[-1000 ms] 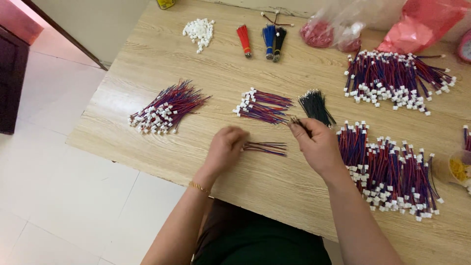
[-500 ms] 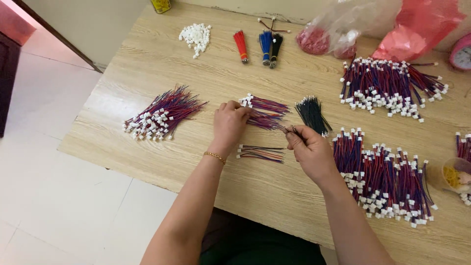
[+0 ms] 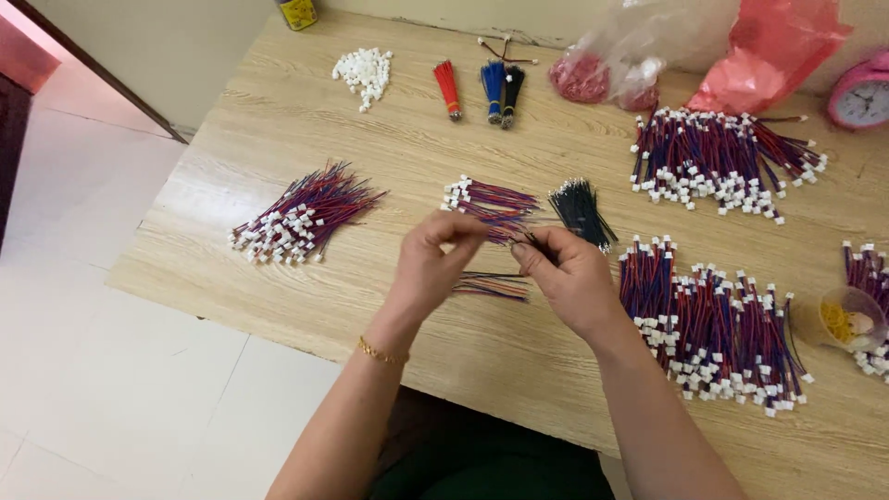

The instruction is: Assembling wire harnesses by sliding black plastic sleeves over bundles of multi-colored wires with connectors

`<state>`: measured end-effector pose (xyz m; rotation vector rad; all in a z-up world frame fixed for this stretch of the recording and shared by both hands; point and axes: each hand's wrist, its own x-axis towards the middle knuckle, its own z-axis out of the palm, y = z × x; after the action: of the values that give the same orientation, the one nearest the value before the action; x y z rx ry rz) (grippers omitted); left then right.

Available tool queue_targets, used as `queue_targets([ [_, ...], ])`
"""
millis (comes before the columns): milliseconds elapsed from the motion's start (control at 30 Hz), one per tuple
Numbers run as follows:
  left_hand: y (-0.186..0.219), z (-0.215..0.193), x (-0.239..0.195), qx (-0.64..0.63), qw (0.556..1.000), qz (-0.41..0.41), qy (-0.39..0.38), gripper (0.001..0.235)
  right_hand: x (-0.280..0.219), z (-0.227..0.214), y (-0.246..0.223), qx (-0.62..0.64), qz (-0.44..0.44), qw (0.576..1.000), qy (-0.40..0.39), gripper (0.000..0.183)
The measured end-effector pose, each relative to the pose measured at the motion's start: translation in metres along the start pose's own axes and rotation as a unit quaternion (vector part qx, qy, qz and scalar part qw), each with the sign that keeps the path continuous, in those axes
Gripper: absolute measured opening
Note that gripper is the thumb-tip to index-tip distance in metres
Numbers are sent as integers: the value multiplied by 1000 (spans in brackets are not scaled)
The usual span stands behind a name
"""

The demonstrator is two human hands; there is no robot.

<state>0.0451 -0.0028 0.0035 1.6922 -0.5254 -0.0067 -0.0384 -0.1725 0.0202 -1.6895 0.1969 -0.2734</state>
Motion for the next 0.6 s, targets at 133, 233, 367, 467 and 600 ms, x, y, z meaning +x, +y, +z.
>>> queue_targets([
  [133, -5, 13, -20, -129, 990, -59, -16, 20, -5, 5, -5, -22, 3, 1000, -18, 12],
  [233, 8, 14, -28, -224, 969, -96, -33, 20, -11, 7, -18, -34, 5, 999, -31, 11],
  [367, 6, 14, -31, -238, 965, -101, -38, 15, -16, 6, -28, -26, -1, 999, -38, 10],
  [467, -6, 18, -35, -251, 961, -107, -39, 14, -16, 4, -2, -5, 7, 999, -41, 11],
  [600, -9, 27, -38, -296, 945, -139, -9, 12, -20, 7, -23, 65, 30, 997, -31, 11],
])
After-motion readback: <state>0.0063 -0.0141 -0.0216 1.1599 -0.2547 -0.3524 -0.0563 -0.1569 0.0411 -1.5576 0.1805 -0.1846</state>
